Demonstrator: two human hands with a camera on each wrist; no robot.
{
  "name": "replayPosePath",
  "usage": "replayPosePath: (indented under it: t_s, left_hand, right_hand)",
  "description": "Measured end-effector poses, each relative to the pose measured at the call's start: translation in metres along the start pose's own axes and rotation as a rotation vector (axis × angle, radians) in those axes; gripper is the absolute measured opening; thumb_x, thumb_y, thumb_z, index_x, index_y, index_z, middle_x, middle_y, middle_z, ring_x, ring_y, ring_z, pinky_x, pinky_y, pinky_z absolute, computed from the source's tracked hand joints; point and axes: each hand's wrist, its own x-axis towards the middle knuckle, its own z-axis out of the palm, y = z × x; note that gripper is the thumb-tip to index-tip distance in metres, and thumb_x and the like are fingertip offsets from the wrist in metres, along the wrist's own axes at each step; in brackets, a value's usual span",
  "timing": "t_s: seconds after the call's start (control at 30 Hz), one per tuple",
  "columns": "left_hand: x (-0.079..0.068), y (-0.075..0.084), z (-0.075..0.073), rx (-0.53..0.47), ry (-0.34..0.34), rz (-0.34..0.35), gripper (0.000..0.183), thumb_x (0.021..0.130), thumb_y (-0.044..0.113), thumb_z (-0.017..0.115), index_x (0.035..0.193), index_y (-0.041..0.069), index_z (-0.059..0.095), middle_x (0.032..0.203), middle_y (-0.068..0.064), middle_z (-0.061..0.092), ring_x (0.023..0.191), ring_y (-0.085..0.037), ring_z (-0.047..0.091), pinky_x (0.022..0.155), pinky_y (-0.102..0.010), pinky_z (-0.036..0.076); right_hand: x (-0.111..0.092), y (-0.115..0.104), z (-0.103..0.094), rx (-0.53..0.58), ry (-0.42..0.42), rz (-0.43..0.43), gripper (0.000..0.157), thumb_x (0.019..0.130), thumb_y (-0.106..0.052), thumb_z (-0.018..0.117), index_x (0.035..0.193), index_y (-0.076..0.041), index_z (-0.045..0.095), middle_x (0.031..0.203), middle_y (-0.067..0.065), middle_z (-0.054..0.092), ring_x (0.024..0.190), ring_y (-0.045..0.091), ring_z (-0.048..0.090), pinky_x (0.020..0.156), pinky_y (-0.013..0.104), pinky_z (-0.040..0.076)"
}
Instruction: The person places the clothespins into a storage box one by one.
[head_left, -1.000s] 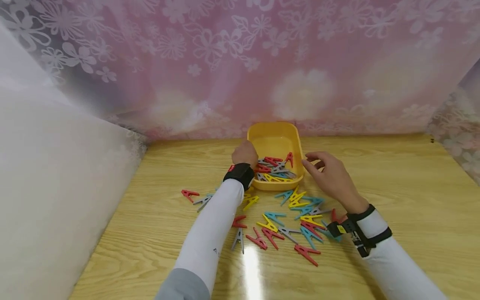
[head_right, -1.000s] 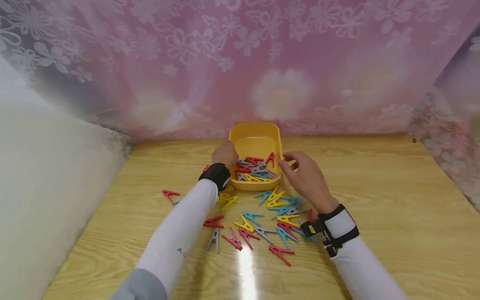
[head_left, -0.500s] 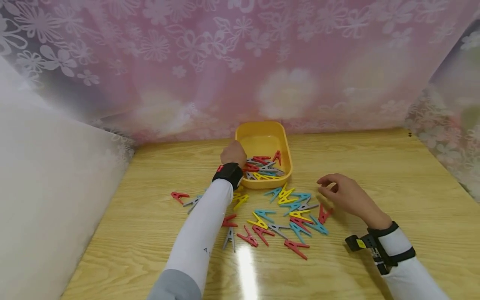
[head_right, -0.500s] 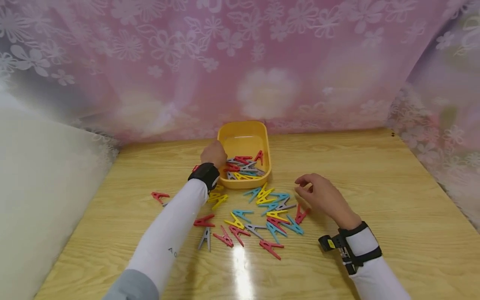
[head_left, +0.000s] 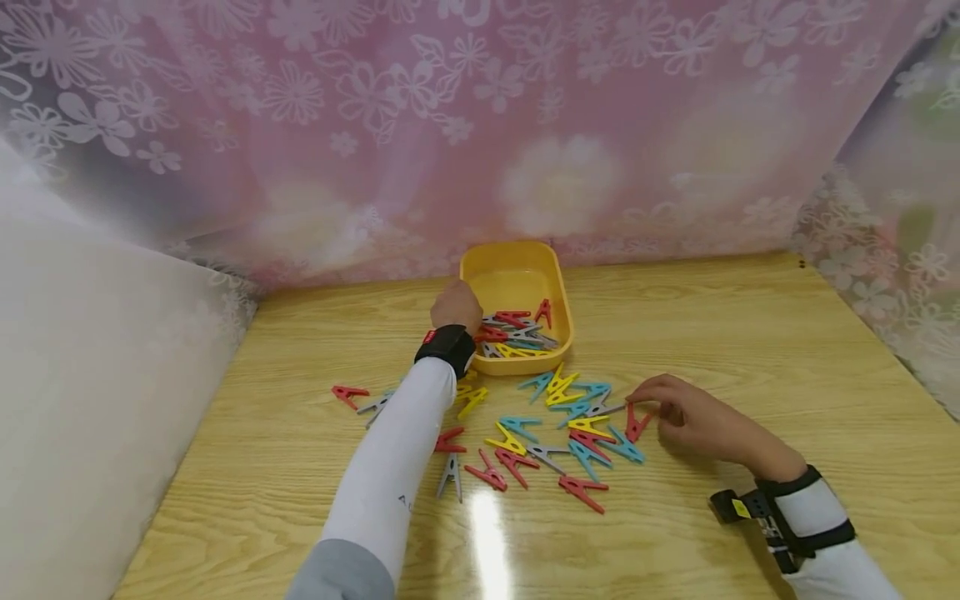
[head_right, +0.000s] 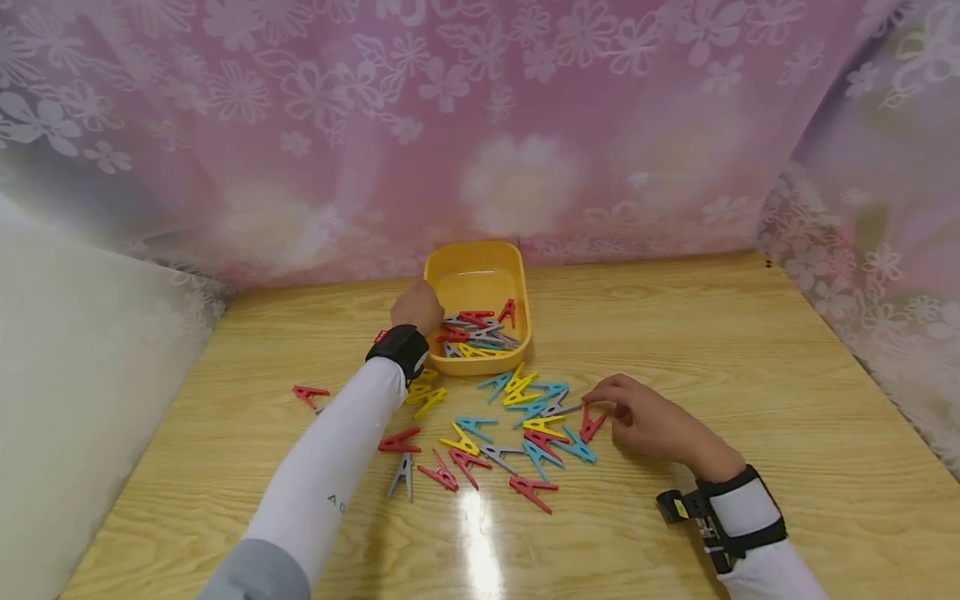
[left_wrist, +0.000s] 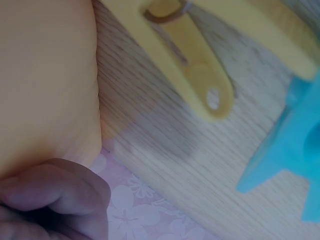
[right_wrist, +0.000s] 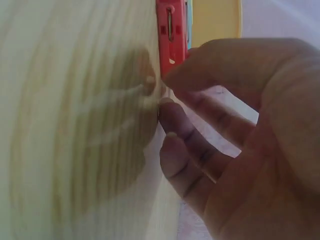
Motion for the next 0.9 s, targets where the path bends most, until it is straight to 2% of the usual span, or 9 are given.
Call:
replayPosePath:
  t_s: [0.13,0.27,0.53,0.63,0.7,0.9]
  left_hand:
    - [-0.001,-0.001,-0.001,-0.015,-0.003,-0.007,0.025,0.098,0.021,0.053,0.115,0.003,0.058,0.093,-0.01,0.066,0.081,-0.025,0.065,0.072,-0.038,0.055]
    - [0.0,-0.001,0.0,-0.018,-0.001,-0.01,0.027,0.098,0.022,0.054,0.116,0.003,0.058,0.09,-0.01,0.066,0.078,-0.025,0.065,0.071,-0.038,0.055]
    - [0.004,-0.002,0.004,-0.01,0.011,-0.024,0.029,0.097,0.023,0.055,0.118,0.003,0.057,0.088,-0.01,0.065,0.076,-0.024,0.065,0.069,-0.037,0.055]
    - [0.004,-0.002,0.004,-0.015,0.007,-0.02,0.028,0.097,0.022,0.055,0.117,0.002,0.057,0.088,-0.01,0.066,0.075,-0.024,0.065,0.067,-0.037,0.055]
    - [0.005,-0.002,0.003,-0.025,0.003,-0.018,0.026,0.097,0.021,0.054,0.115,0.002,0.058,0.09,-0.01,0.066,0.076,-0.024,0.065,0.067,-0.037,0.055]
    - [0.006,-0.001,0.005,-0.017,0.01,-0.015,0.024,0.097,0.022,0.055,0.114,0.004,0.06,0.089,-0.008,0.066,0.075,-0.022,0.064,0.066,-0.036,0.055]
  right_hand:
    - [0.0,-0.003,0.0,-0.035,-0.002,0.03,0.033,0.082,0.007,0.062,0.112,-0.009,0.065,0.112,0.008,0.051,0.074,0.011,0.044,0.061,0.024,0.039]
    - [-0.006,-0.005,-0.006,-0.065,-0.017,0.09,0.023,0.082,-0.006,0.072,0.103,-0.012,0.063,0.099,0.002,0.053,0.073,0.01,0.046,0.061,0.025,0.042]
    - [-0.018,-0.003,-0.016,0.007,-0.067,0.267,0.032,0.082,-0.03,0.076,0.102,-0.01,0.061,0.077,-0.002,0.053,0.066,0.009,0.048,0.057,0.026,0.041]
    - [-0.02,-0.004,-0.018,-0.002,-0.042,0.3,0.035,0.083,-0.035,0.074,0.103,-0.01,0.062,0.077,-0.003,0.055,0.066,0.01,0.05,0.057,0.026,0.042]
    - [-0.019,-0.005,-0.021,-0.015,-0.004,0.285,0.033,0.084,-0.036,0.073,0.103,-0.011,0.063,0.079,-0.003,0.057,0.068,0.01,0.052,0.057,0.027,0.043]
    - [-0.003,-0.011,-0.026,-0.05,0.159,0.255,0.034,0.089,-0.038,0.068,0.106,-0.009,0.063,0.074,-0.002,0.058,0.065,0.014,0.052,0.053,0.028,0.04]
